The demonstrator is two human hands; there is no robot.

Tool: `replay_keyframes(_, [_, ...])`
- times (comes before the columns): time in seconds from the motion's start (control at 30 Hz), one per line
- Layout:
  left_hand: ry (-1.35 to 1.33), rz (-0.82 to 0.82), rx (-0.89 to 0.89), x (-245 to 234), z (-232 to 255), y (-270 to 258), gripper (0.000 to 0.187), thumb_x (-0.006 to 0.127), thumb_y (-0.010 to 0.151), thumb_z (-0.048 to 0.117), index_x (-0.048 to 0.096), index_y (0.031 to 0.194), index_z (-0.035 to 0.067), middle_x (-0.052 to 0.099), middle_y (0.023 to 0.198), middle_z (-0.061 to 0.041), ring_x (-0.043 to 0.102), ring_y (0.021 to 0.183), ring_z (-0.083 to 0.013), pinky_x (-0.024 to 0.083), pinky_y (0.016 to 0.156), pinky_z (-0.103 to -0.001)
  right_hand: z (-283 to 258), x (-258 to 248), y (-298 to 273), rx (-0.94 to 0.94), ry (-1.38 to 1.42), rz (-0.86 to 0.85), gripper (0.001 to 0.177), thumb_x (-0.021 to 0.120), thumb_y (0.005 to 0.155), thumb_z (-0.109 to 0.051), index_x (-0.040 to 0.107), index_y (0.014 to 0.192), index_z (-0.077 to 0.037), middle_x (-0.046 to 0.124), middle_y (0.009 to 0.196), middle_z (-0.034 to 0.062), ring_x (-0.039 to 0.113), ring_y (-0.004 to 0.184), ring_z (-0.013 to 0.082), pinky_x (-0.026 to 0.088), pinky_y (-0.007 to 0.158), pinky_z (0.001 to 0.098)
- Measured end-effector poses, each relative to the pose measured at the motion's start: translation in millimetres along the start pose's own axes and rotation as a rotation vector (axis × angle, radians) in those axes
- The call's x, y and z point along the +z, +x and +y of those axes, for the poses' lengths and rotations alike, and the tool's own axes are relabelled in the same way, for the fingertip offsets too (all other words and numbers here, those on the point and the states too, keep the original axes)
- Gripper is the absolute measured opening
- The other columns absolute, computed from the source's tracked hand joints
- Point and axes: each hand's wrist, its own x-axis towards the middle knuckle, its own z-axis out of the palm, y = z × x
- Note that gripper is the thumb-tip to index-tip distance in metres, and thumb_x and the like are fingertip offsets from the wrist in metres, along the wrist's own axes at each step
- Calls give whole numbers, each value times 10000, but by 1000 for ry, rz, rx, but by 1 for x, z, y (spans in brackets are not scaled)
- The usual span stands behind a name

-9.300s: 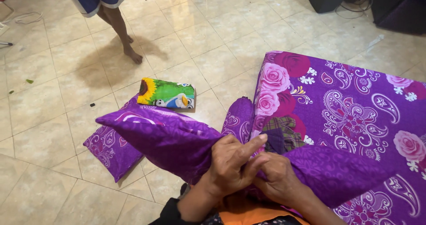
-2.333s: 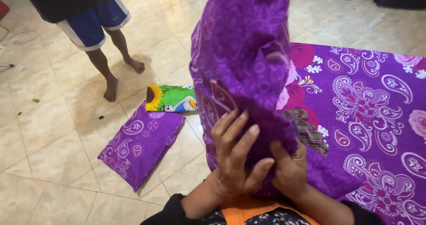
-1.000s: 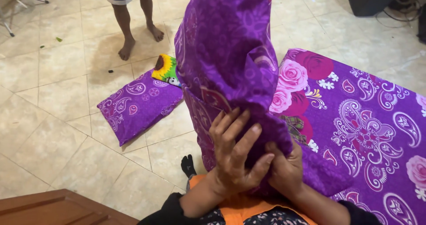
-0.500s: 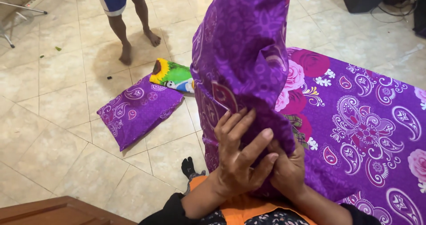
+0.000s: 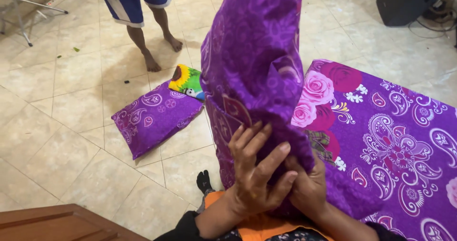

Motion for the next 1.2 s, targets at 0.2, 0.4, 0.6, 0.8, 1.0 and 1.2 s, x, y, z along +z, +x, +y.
replay_keyframes(0.2, [89,21,8,-3,4,-1,344,678,1015,332,672,1350,251,500,1504,-192,475,1439,-383,283,1276,-573,3,6,4,63,62,-13,285,509,1028,-32,611,1294,-31,703,1090,48,667,923,109,546,759,263])
replay_keyframes(0.4, [115,12,15,-10,1,-2,369,652,1006,408,687,1354,292,500,1502,-195,470,1427,-383,281,1264,-576,7,7,3,36,110,-85,288,510,1042,-17,597,1317,-21,698,1064,41,669,888,101,538,732,245])
replay_keyframes(0.6, [136,-16,25,-13,1,-3,460,638,1003,532,663,1390,283,470,1518,-192,430,1444,-378,277,1260,-579,-4,21,3,54,92,-87,291,495,1033,-36,589,1308,-29,697,1085,40,669,931,105,548,785,270])
replay_keyframes(0.8, [142,-49,20,-11,4,-2,483,624,1006,545,644,1409,282,459,1533,-181,414,1461,-376,269,1271,-587,13,1,-11,-8,35,-75,256,537,1108,-31,619,1350,-16,679,1102,32,649,954,108,530,801,270])
replay_keyframes(1.0, [98,-74,33,-7,7,0,476,614,1016,534,632,1416,278,451,1549,-174,408,1481,-368,242,1289,-578,-16,22,-8,-62,-129,-57,288,525,1071,-81,613,1338,-18,694,1178,39,669,1043,119,554,876,287])
replay_keyframes(1.2, [27,-80,9,-3,-1,-10,639,610,1046,526,441,1538,155,427,1586,-197,382,1522,-401,188,1316,-609,-16,23,-10,-61,-47,-14,292,540,1075,-105,599,1346,-15,689,1229,43,648,1107,118,538,951,301])
